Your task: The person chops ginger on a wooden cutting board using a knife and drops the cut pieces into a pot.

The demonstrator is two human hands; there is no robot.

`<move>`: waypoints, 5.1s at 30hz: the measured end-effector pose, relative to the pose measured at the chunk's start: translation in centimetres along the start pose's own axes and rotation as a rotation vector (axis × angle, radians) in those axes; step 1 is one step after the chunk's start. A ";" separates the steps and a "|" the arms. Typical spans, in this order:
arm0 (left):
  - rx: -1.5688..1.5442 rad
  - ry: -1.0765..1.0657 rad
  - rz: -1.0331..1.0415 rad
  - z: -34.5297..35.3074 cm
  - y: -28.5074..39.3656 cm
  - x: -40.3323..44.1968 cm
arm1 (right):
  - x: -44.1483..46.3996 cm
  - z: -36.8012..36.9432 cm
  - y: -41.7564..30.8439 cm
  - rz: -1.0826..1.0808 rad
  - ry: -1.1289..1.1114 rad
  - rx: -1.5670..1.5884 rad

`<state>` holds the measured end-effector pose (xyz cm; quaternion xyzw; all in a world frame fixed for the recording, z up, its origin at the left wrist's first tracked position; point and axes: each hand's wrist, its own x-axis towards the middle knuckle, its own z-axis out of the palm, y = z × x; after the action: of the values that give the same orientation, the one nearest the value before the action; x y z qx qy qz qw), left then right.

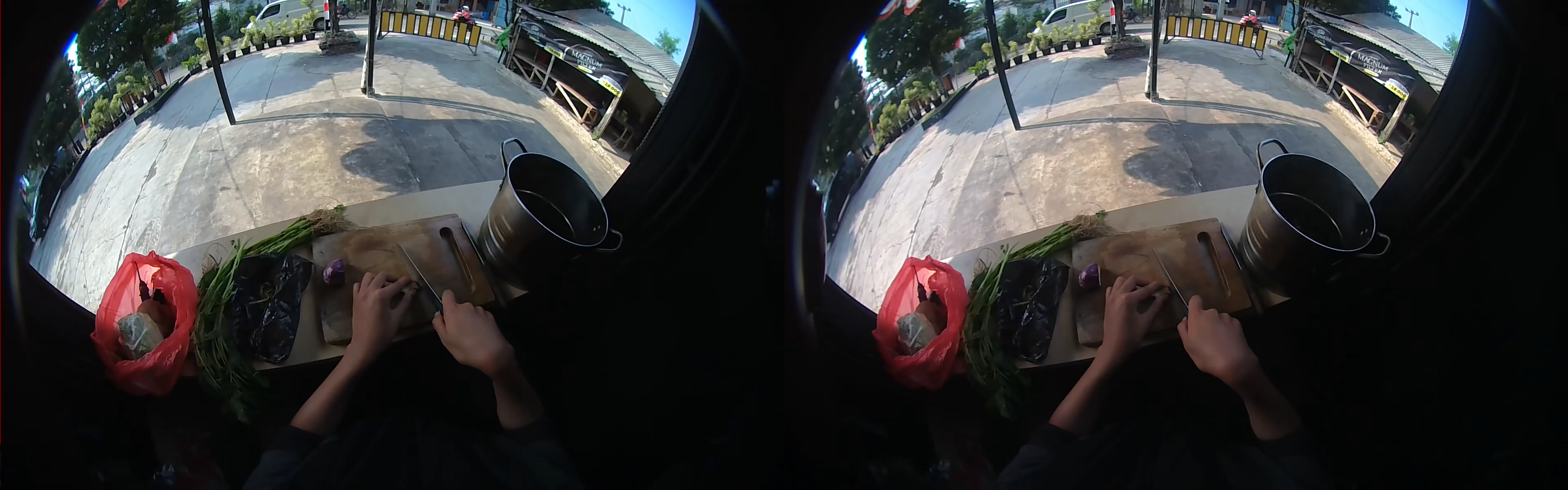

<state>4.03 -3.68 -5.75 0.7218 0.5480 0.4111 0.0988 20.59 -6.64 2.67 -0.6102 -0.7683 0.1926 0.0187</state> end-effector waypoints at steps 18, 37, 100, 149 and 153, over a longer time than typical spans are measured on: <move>-0.015 -0.009 -0.041 -0.1 -0.1 -0.1 | -1.2 3.3 -1.0 0.081 0.068 -0.023; 0.009 0.001 0.009 0.0 -0.1 0.0 | -0.7 0.0 -1.8 0.045 -0.038 0.078; -0.075 -0.057 -0.132 -0.3 -0.6 -0.4 | 2.1 3.7 -1.9 -0.022 0.094 -0.003; -0.058 0.005 -0.014 -0.7 -0.8 -0.8 | 2.8 2.6 -0.8 -0.110 0.002 0.023; -0.172 0.078 -0.047 -0.1 -1.0 -0.8 | 2.0 0.8 0.2 -0.121 -0.048 0.020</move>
<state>3.19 -4.01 -6.62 0.6808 0.5310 0.4821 0.1485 20.06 -4.90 1.43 -0.5575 -0.8021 0.2132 0.0180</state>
